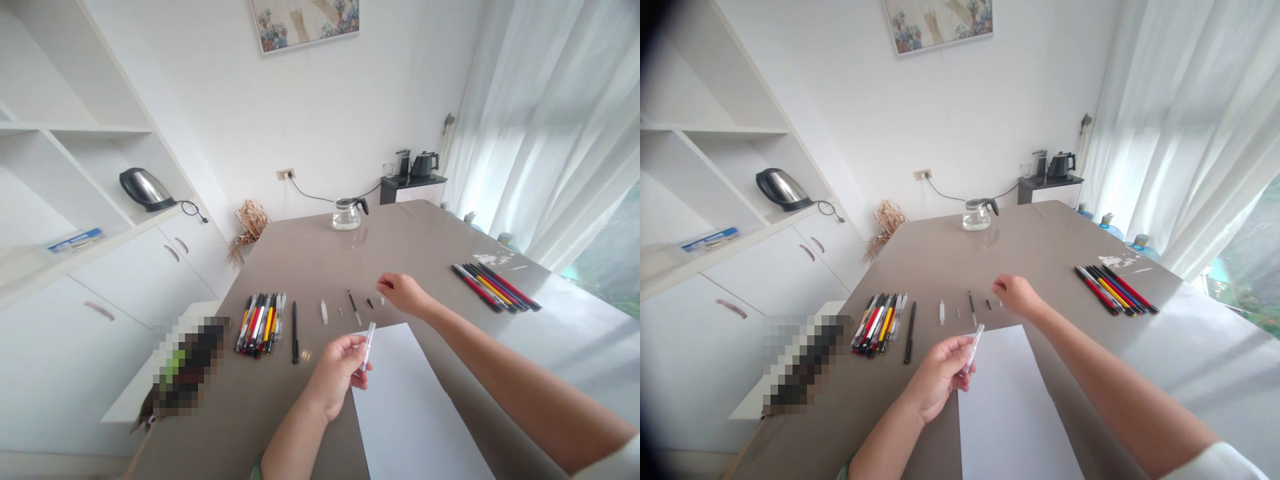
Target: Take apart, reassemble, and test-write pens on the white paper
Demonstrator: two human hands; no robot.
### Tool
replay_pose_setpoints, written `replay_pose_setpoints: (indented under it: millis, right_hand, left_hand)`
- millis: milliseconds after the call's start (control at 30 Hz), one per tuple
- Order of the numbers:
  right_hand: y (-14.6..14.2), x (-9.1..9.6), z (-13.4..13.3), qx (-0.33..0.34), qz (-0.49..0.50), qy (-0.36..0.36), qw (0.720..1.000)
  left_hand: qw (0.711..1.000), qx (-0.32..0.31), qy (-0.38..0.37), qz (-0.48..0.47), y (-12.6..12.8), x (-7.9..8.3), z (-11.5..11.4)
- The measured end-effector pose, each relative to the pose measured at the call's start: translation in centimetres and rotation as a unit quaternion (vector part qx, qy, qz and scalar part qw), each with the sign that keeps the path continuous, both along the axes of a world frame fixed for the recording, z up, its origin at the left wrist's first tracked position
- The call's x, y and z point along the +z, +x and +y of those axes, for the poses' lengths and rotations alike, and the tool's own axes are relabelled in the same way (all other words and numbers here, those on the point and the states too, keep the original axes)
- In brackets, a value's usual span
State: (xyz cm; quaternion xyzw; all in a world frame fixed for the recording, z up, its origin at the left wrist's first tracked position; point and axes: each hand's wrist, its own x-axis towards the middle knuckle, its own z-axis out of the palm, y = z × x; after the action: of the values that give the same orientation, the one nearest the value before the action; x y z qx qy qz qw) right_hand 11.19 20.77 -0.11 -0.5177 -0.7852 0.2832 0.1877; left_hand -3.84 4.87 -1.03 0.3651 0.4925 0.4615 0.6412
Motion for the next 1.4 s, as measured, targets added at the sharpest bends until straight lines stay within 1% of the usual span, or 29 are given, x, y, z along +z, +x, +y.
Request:
replay_pose_setpoints:
  millis: [33, 100, 200, 267, 333, 400, 533, 633, 700, 733, 800, 833, 867, 900, 933, 967, 1067, 1200, 1300, 1400]
  right_hand:
    - [0.1, 0.3, -1.4, 0.004, 0.021, 0.001, 1.000]
    - [0.2, 0.7, -4.5, 0.028, 0.130, -0.076, 0.988]
    - [0.5, 0.7, -8.4, 0.041, 0.245, -0.178, 0.952]
    - [0.4, 0.5, -9.7, 0.053, 0.310, -0.228, 0.921]
    - [0.3, 0.2, -10.2, 0.060, 0.357, -0.257, 0.896]
    - [0.1, -0.2, -10.1, 0.061, 0.389, -0.271, 0.879]
    - [-0.1, -0.7, -9.7, 0.054, 0.434, -0.285, 0.853]
    - [0.3, -0.2, -9.4, 0.041, 0.457, -0.291, 0.840]
    - [1.0, 0.6, -8.5, 0.029, 0.460, -0.274, 0.844]
    - [1.5, 1.0, -7.8, 0.021, 0.453, -0.255, 0.854]
    - [2.6, 1.7, -5.8, 0.003, 0.408, -0.195, 0.892]
    - [3.1, 1.9, -4.5, -0.007, 0.359, -0.159, 0.920]
    - [3.6, 1.9, -3.2, -0.016, 0.284, -0.125, 0.951]
    - [4.1, 1.7, -1.9, -0.033, 0.198, -0.098, 0.975]
    - [4.4, 1.4, -0.6, -0.045, 0.099, -0.087, 0.990]
    - [4.5, 1.0, 0.6, -0.052, -0.001, -0.088, 0.995]
    - [4.5, -0.7, 3.1, -0.061, -0.077, -0.085, 0.992]
    - [3.8, -2.1, 4.6, -0.071, -0.133, -0.062, 0.987]
    - [3.7, -2.4, 5.1, -0.074, -0.152, -0.051, 0.984]
    - [3.9, -2.5, 5.3, -0.072, -0.152, -0.055, 0.984]
  left_hand:
    - [1.000, 0.006, 0.004, 0.000, 0.0, 0.0, 0.0]
    - [1.000, 0.016, 0.013, -0.001, 0.1, 0.1, 0.0]
    - [1.000, 0.016, 0.022, -0.003, 0.3, 0.3, -0.1]
    - [1.000, 0.008, 0.023, -0.002, 0.4, 0.3, -0.1]
    - [1.000, -0.002, 0.025, 0.001, 0.5, 0.4, -0.1]
    - [1.000, -0.009, 0.026, 0.006, 0.4, 0.3, -0.1]
    - [0.999, -0.020, 0.029, 0.016, 0.3, 0.4, 0.0]
    - [0.999, -0.027, 0.024, 0.025, 0.3, 0.4, 0.0]
    - [0.999, -0.026, 0.021, 0.036, 0.3, 0.3, 0.0]
    - [0.999, -0.027, 0.021, 0.043, 0.3, 0.2, 0.0]
    - [0.998, -0.030, 0.020, 0.054, 0.3, 0.1, -0.1]
    - [0.998, -0.034, 0.020, 0.057, 0.3, 0.1, -0.1]
    - [0.997, -0.038, 0.021, 0.060, 0.3, 0.0, -0.2]
    - [0.997, -0.041, 0.021, 0.062, 0.3, 0.0, -0.2]
    - [0.997, -0.042, 0.022, 0.065, 0.3, 0.0, -0.2]
    - [0.997, -0.043, 0.023, 0.068, 0.2, -0.1, -0.2]
    - [0.996, -0.040, 0.026, 0.076, 0.1, -0.1, -0.2]
    - [0.996, -0.037, 0.024, 0.077, 0.1, -0.2, -0.1]
    - [0.996, -0.038, 0.026, 0.073, 0.1, -0.2, -0.2]
    - [0.996, -0.039, 0.032, 0.073, 0.2, -0.2, -0.2]
